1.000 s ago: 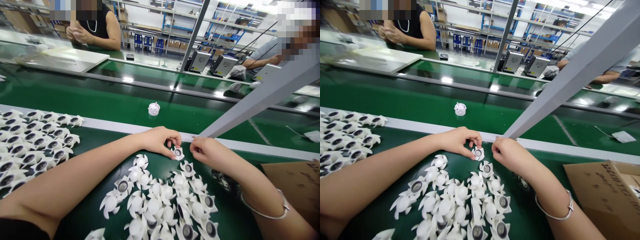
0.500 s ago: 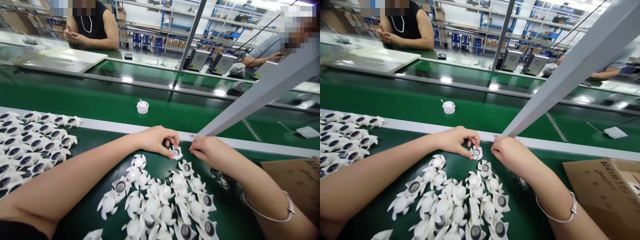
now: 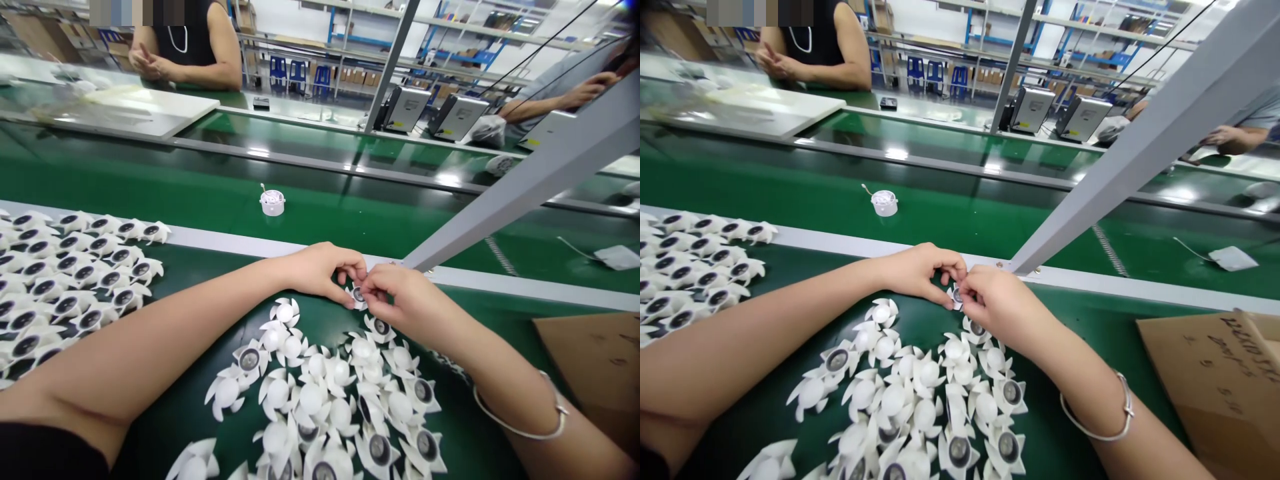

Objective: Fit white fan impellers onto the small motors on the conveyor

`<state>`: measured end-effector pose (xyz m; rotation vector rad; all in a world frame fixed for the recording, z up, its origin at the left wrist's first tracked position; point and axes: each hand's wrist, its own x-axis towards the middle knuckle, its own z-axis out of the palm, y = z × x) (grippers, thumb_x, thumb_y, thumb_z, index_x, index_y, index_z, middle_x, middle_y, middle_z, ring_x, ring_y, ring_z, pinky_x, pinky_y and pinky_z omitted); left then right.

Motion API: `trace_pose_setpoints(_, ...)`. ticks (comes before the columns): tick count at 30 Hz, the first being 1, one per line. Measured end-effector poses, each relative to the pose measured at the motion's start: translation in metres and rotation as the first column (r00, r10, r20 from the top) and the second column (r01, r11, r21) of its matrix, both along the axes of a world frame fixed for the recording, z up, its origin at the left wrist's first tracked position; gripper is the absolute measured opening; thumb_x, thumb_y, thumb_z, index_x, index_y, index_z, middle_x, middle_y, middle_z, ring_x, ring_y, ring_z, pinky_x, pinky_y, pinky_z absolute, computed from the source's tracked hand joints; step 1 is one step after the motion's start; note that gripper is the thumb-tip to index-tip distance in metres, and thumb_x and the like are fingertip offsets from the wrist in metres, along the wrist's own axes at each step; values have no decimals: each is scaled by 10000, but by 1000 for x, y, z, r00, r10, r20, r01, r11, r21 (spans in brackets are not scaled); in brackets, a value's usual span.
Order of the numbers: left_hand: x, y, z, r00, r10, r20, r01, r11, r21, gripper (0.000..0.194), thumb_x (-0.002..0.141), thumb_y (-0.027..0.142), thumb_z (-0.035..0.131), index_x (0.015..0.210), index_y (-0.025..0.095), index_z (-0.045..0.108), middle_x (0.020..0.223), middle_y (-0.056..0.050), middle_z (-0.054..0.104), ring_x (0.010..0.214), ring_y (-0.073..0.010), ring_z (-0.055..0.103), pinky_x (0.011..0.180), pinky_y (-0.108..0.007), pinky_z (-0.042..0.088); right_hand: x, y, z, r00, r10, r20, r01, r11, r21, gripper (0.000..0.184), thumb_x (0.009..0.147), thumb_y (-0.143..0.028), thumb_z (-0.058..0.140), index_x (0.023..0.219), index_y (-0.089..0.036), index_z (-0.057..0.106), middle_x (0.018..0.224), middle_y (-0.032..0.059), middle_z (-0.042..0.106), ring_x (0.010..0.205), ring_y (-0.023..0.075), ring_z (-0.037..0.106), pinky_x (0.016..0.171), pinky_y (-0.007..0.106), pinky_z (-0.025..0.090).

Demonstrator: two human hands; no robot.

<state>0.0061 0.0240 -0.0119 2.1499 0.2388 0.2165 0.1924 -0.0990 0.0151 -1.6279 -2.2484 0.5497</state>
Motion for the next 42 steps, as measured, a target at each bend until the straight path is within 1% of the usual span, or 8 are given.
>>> trace_pose_setpoints(10,0,0,1,1000,-10,25,10,1000,-10,389,682,316,844,994,202,641,949,22,707,792,-102,604,706,-215,452,-7,-2,-12,950,28,311,-115,957,265,170,911,-167,562,745,-159,599,783,34,610,700,170,571,693,310,389)
trace_pose_setpoints(18,2,1,0,1000,6,11,-6,1000,5,395,672,316,851,982,200,635,909,25,692,773,-101,614,697,-210,458,-12,-11,-5,904,82,420,-224,927,302,110,852,-114,610,765,-155,662,741,24,601,640,172,544,618,320,343)
trace_pose_setpoints(23,1,0,0,1000,27,4,-27,1000,-7,389,656,325,859,954,199,643,898,25,694,781,-106,617,687,-209,453,-15,-21,9,837,143,528,-294,932,213,171,779,-41,587,796,-167,702,676,13,586,553,155,494,569,326,301)
trace_pose_setpoints(26,0,1,0,999,34,-7,-34,999,-27,384,668,329,853,967,203,648,928,24,708,805,-106,623,684,-203,444,15,-23,25,917,93,389,-166,974,157,219,866,-130,546,933,-229,729,784,24,663,636,166,570,589,309,361)
trace_pose_setpoints(29,0,1,0,999,40,-23,-41,998,-39,403,660,344,860,975,204,652,951,15,714,818,-110,627,678,-200,434,68,-20,39,924,-202,325,174,978,115,212,906,-251,533,894,-249,745,880,39,716,692,182,625,608,305,416)
trace_pose_setpoints(32,1,0,1,997,64,-47,-66,997,-50,419,648,377,865,963,202,650,922,16,711,784,-106,619,651,-196,421,116,-12,42,770,-467,436,502,864,38,212,861,-236,549,820,-216,756,862,73,727,727,221,650,634,320,438)
trace_pose_setpoints(34,2,-1,2,993,87,-82,-90,995,-36,424,646,399,862,960,206,650,892,24,699,768,-104,610,632,-195,409,137,-2,36,681,-562,470,630,776,16,221,839,-199,542,839,-199,763,892,88,731,793,235,662,664,316,446)
trace_pose_setpoints(42,5,-3,8,961,149,-231,-153,988,-2,376,645,372,848,920,219,641,885,36,672,778,-110,560,612,-205,366,178,30,-17,436,-827,355,836,518,180,307,859,-118,464,952,-121,757,1038,170,683,921,248,653,720,306,449)
